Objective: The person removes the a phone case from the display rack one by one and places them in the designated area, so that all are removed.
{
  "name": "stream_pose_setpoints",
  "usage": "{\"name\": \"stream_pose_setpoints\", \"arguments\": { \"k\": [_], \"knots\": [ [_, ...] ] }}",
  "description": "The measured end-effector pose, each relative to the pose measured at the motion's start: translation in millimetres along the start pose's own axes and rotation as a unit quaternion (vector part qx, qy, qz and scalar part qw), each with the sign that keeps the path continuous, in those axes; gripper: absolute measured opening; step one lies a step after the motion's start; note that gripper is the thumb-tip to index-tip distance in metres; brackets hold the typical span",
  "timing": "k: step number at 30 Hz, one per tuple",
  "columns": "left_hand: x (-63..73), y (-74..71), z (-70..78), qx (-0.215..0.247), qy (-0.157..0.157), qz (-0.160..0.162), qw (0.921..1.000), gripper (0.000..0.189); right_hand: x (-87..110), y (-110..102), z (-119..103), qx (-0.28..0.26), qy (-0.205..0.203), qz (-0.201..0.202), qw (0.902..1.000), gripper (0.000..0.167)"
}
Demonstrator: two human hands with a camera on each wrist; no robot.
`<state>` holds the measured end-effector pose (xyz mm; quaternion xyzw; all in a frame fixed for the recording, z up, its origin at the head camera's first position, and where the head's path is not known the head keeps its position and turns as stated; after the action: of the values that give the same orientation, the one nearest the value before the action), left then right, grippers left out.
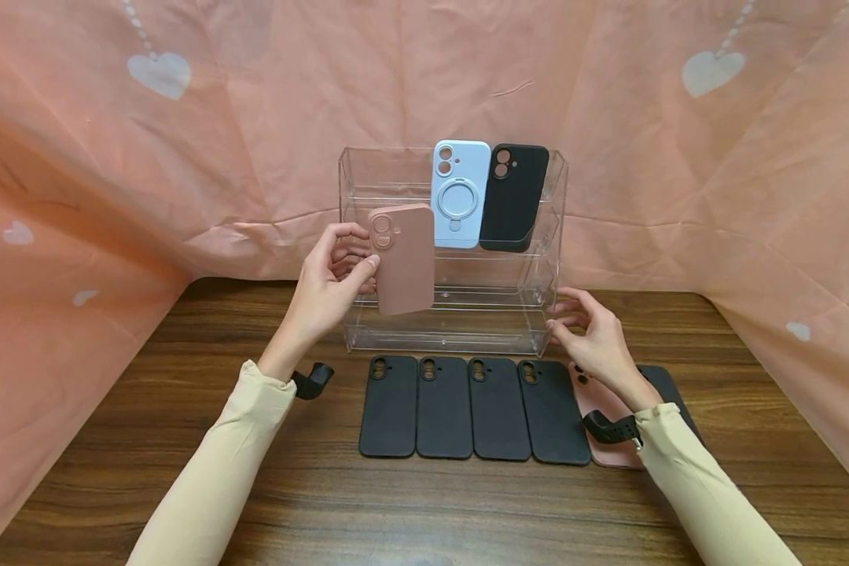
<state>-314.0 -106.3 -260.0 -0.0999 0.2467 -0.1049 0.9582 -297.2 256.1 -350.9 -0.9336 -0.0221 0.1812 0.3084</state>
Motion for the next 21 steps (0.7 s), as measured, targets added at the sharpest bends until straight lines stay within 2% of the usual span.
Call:
{"name": "stream_pose_setpoints", "arguments": {
  "k": [9,21],
  "knots": [
    [19.2,2.1,-19.4,0.011,-0.042,-0.036,0.9984,0.036,0.9,0.3,1.7,0.011,-0.003,0.0,0.9999,0.056],
    [44.0,0.4,-40.8,0.028,-0.075,-0.076,0.9939,0.035,1.1,0.2,1.5,0.007,-0.003,-0.004,1.0,0.058]
  ]
}}
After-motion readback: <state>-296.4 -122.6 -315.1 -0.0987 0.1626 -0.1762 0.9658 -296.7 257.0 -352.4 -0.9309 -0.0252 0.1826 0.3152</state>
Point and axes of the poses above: each hand's wrist, its own x-axis away from the middle knuckle, its own y-axis out of the palm, z = x × y, the point moved 8 cm from there along -x, towards the middle knuckle, and after that the axes turned 5 degrees about -z, right-handed, at the moved point
